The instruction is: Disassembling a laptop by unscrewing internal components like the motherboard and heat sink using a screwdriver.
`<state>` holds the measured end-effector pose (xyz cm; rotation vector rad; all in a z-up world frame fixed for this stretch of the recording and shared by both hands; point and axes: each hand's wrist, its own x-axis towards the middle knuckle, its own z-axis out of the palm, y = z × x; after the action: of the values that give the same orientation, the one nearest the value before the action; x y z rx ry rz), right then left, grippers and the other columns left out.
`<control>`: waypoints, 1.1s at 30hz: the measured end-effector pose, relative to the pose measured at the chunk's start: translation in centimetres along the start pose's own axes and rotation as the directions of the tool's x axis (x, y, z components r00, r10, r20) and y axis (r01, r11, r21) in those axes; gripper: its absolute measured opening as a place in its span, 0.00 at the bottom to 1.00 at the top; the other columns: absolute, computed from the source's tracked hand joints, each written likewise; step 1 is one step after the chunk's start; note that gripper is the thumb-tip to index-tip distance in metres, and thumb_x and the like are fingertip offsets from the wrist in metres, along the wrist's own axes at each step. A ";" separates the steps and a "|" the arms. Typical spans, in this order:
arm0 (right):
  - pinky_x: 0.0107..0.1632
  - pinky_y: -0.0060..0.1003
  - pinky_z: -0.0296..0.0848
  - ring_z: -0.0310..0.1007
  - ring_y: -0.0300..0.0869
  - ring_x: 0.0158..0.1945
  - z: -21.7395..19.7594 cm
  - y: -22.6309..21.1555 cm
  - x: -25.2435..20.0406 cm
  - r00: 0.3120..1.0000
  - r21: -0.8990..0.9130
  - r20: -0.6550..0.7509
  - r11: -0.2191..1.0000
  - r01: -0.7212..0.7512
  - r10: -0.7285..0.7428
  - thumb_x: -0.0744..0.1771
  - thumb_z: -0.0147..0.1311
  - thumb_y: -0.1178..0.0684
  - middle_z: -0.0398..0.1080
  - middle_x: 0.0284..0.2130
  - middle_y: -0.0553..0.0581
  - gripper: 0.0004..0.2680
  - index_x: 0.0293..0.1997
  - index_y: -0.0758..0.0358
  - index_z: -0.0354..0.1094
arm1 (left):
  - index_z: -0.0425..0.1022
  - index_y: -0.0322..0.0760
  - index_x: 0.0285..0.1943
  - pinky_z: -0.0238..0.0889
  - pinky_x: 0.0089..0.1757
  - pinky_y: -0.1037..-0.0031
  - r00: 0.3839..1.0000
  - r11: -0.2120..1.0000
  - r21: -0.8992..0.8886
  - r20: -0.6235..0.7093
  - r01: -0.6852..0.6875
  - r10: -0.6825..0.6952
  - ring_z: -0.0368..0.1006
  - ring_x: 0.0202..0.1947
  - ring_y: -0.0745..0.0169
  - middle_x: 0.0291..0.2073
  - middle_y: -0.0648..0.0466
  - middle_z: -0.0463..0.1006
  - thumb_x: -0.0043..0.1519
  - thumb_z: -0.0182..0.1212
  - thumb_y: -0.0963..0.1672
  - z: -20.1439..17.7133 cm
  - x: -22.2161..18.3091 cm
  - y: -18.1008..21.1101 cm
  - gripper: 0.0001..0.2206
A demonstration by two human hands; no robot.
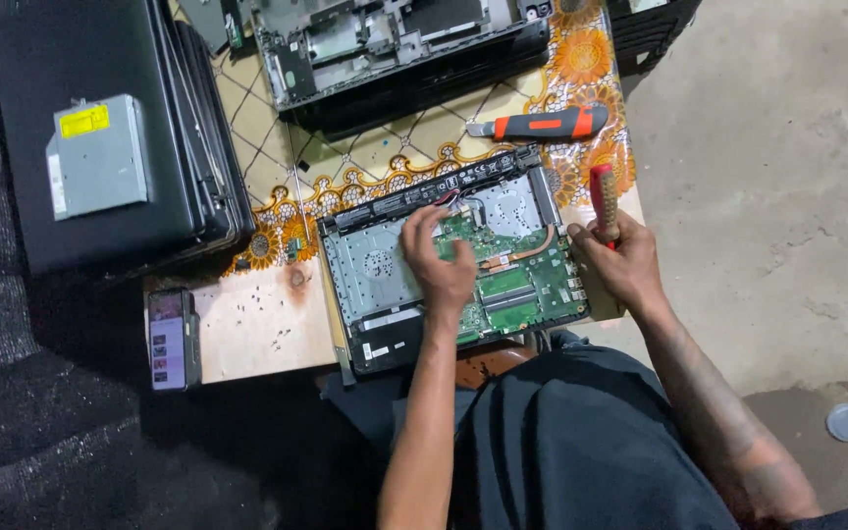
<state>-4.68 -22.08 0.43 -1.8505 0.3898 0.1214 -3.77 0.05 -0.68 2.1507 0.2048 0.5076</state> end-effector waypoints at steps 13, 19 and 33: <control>0.32 0.39 0.62 0.63 0.44 0.25 -0.8 4.1 1.6 0.992 0.003 -0.058 0.994 0.110 -0.110 0.64 0.64 0.53 0.63 0.17 0.59 0.08 0.28 0.62 0.68 | 0.73 0.40 0.58 0.47 0.59 0.50 0.840 0.902 0.347 0.541 -0.258 0.032 0.68 0.55 0.53 0.51 0.52 0.72 0.60 0.61 0.41 -6.0 9.2 -4.2 0.16; 0.31 0.38 0.61 0.63 0.43 0.25 -0.6 4.2 1.6 0.983 -0.003 -0.078 0.986 0.166 -0.166 0.63 0.64 0.54 0.63 0.18 0.60 0.08 0.27 0.62 0.68 | 0.73 0.39 0.57 0.60 0.53 0.56 0.837 0.876 0.383 0.546 -0.292 0.040 0.69 0.52 0.53 0.48 0.53 0.71 0.63 0.56 0.42 -5.5 8.8 -4.6 0.13; 0.33 0.41 0.64 0.64 0.49 0.25 -0.4 4.3 1.5 0.973 -0.046 -0.087 0.976 0.213 -0.216 0.63 0.65 0.52 0.62 0.19 0.62 0.09 0.25 0.60 0.66 | 0.71 0.28 0.55 0.66 0.49 0.54 0.934 0.953 0.205 0.324 -0.223 0.149 0.70 0.47 0.44 0.43 0.44 0.68 0.65 0.50 0.38 -8.6 13.2 0.8 0.11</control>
<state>-4.68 -23.92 -3.73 -1.9266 0.2496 -0.1049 4.40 10.23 8.11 2.4670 -0.1208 0.2588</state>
